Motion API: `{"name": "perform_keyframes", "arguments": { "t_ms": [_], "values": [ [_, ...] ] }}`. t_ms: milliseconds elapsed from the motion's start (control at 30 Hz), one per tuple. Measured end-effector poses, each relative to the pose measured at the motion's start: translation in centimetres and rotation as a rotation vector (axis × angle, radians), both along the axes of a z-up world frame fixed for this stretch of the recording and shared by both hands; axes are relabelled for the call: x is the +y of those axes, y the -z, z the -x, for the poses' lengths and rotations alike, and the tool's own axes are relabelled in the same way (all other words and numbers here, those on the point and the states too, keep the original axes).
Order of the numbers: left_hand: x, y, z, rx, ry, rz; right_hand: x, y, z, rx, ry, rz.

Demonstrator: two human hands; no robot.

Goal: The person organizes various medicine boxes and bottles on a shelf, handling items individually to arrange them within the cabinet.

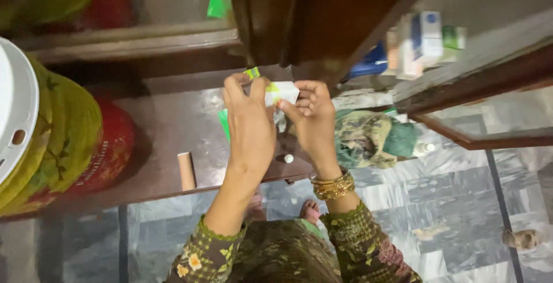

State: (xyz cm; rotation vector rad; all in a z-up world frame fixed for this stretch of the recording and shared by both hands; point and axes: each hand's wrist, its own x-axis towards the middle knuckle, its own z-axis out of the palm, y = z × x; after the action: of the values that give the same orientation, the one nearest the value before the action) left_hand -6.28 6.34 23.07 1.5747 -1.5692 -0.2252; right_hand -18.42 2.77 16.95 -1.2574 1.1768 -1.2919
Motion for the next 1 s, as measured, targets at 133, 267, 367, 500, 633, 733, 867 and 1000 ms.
{"name": "perform_keyframes", "arguments": {
  "t_ms": [133,267,367,500,633,733,867,1000],
  "values": [
    [0.9,-1.7,2.7,-0.056,0.062,-0.045,1.0,-1.1,3.3,0.021,0.047,-0.010],
    [1.5,-2.8,5.9,-0.120,0.068,-0.147,1.5,-2.2,6.7,0.000,0.059,-0.007],
    [1.6,-2.7,8.5,-0.190,0.090,-0.170,1.8,-3.1,9.4,0.040,0.086,-0.035],
    [1.2,-1.8,12.1,-0.284,0.148,-0.126,2.4,-4.4,13.6,0.005,0.113,0.012],
    [-0.1,-0.6,16.4,-0.258,0.215,-0.126,2.3,-4.9,17.7,-0.011,0.144,0.014],
    [-0.8,-0.1,19.1,-0.131,0.305,-0.251,2.5,-4.9,20.4,0.010,0.167,0.045],
    [-1.6,1.0,21.6,0.075,0.377,-0.349,2.6,-4.3,23.5,0.003,0.200,-0.007],
    [-2.7,4.1,22.8,0.254,0.389,-0.336,2.1,-1.5,25.9,-0.017,0.242,0.023]
  ]
}}
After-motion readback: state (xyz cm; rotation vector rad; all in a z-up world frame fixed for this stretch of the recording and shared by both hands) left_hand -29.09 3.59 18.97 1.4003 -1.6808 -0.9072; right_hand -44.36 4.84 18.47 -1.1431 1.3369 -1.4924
